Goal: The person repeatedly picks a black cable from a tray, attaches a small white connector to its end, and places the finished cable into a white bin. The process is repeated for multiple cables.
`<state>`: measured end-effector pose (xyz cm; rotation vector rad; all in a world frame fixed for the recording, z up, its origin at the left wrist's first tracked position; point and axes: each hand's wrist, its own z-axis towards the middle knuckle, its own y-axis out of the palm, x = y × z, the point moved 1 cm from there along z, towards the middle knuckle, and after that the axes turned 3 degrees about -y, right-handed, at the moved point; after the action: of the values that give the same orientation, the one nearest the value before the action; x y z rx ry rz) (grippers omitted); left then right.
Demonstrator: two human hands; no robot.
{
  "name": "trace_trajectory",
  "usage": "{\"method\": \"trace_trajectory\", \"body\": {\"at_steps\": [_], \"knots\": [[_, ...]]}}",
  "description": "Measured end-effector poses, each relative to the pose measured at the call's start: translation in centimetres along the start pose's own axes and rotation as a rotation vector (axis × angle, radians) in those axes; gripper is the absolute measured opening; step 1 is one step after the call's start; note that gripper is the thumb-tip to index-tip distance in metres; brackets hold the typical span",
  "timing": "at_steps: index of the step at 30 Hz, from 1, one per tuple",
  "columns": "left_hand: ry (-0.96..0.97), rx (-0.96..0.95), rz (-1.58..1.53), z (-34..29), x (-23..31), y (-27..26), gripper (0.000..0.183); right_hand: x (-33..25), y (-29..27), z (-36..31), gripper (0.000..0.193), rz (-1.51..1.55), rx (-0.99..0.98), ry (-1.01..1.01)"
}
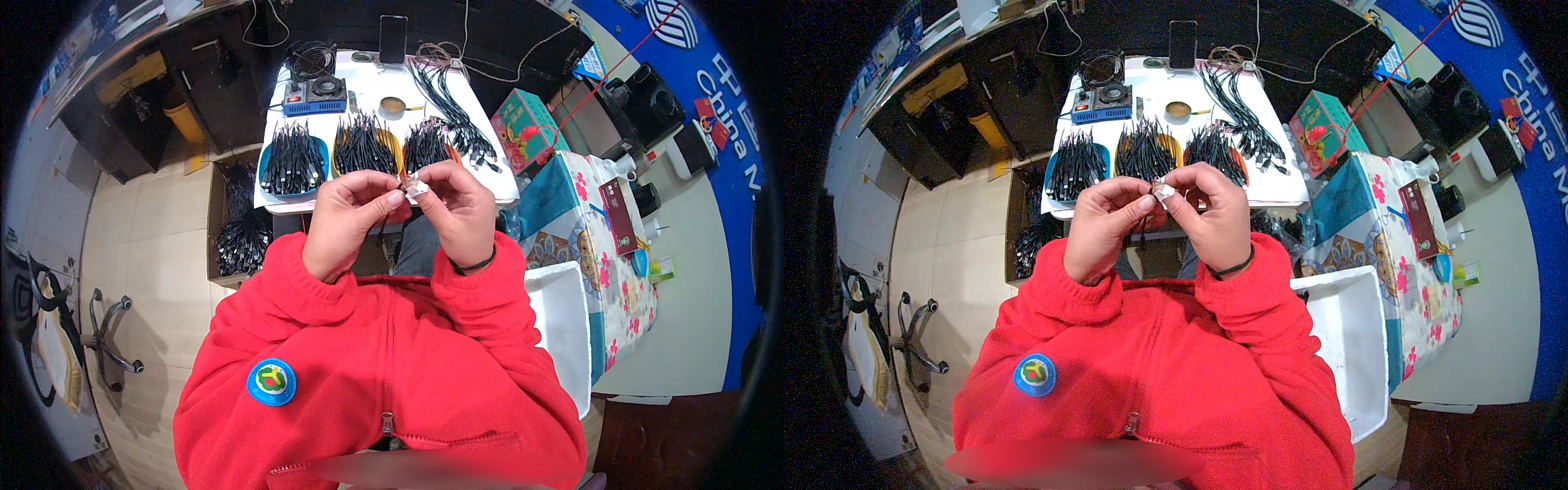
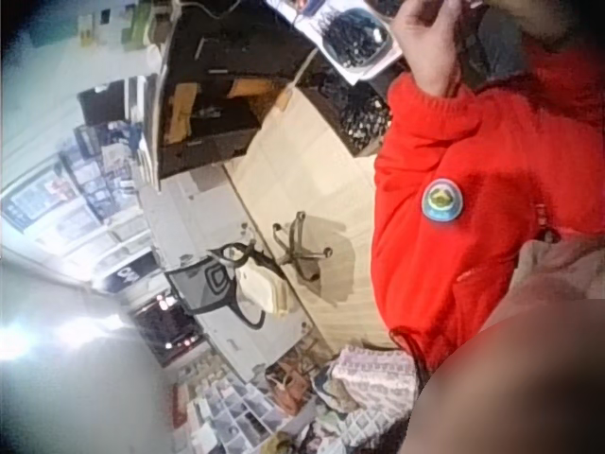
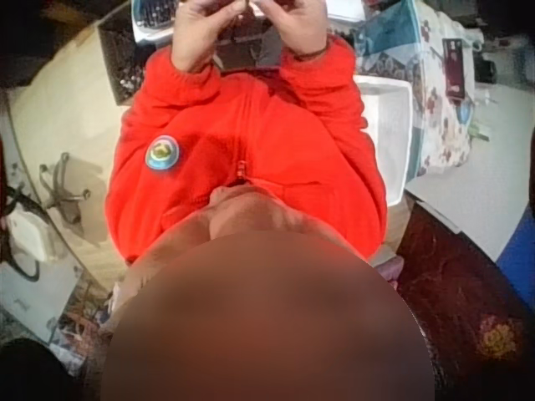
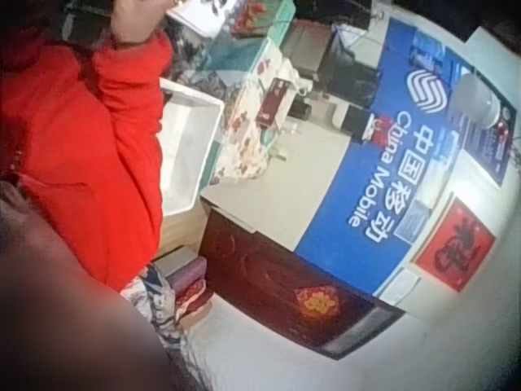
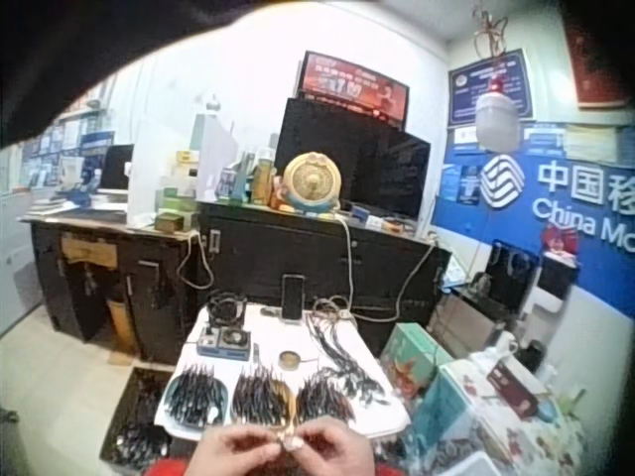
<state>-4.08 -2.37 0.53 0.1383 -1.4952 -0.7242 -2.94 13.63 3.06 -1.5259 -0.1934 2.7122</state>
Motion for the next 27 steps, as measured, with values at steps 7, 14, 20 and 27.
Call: {"method": "trace_trajectory", "body": {"at_steps": [7,14,20,27], "knots": [[-0.18,-0.099,-0.206,0.1,-0.4,-0.3,0.014,0.4,-0.1,-0.7,0.009,0.041,-0.037,-0.109],[-0.345,-0.239,-0.336,0.2,-0.8,-1.0,0.014,1.5,0.5,-1.1,0.009,0.814,-0.054,0.279],[-0.44,-0.315,-0.328,0.0,-0.6,-1.5,0.012,1.1,-0.5,-0.7,0.016,0.558,-0.17,0.285],[-0.323,-0.187,-0.252,0.2,-1.0,-1.2,0.009,1.5,-0.1,-1.2,0.014,0.569,-0.068,0.28]]}}
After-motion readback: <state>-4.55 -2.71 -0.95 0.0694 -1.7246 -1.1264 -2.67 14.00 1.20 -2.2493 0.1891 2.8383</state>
